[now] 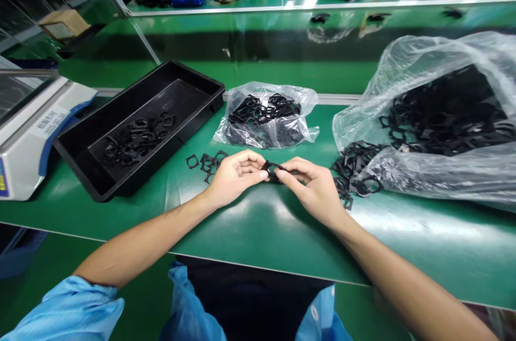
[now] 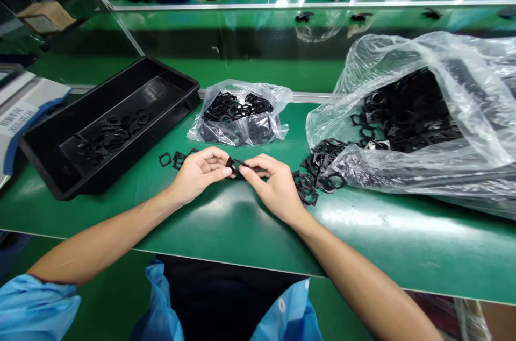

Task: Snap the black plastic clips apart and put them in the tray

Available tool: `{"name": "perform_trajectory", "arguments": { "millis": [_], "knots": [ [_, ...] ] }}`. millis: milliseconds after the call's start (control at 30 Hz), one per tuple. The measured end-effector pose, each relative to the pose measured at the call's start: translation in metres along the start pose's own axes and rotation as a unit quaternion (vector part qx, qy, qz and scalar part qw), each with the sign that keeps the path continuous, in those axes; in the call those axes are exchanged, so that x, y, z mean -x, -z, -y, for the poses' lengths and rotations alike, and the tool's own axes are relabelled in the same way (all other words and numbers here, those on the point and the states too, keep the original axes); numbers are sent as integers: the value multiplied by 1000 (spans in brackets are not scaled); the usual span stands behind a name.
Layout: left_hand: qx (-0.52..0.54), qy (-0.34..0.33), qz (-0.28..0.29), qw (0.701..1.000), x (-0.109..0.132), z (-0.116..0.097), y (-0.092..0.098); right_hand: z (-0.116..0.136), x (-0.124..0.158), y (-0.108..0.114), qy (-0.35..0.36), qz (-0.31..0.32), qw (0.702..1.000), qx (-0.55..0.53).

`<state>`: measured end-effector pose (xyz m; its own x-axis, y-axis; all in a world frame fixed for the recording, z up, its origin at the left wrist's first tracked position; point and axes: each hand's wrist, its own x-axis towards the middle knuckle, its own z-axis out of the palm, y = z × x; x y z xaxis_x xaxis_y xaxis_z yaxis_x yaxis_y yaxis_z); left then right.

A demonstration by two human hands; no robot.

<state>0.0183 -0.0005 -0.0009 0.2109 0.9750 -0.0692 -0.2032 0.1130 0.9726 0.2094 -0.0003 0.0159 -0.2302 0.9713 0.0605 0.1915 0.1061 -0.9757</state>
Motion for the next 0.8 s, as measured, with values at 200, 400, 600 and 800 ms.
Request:
{"name": "perform_trajectory", "arguments": {
  "millis": [200, 400, 600, 800],
  "knots": [
    [-7, -7, -15, 1000, -1, 0, 1, 5, -1, -1, -13, 38, 999, -13],
    [33, 14, 12, 999, -1, 0, 2, 6, -2, 3, -54, 83, 991, -84],
    [36, 20, 15, 999, -1, 0, 3, 5, -2, 1, -58, 71, 993, -77],
    [-5, -1, -5, 1000, -2, -3, 4, 6, 1, 0, -5, 44, 999, -3]
  ]
}}
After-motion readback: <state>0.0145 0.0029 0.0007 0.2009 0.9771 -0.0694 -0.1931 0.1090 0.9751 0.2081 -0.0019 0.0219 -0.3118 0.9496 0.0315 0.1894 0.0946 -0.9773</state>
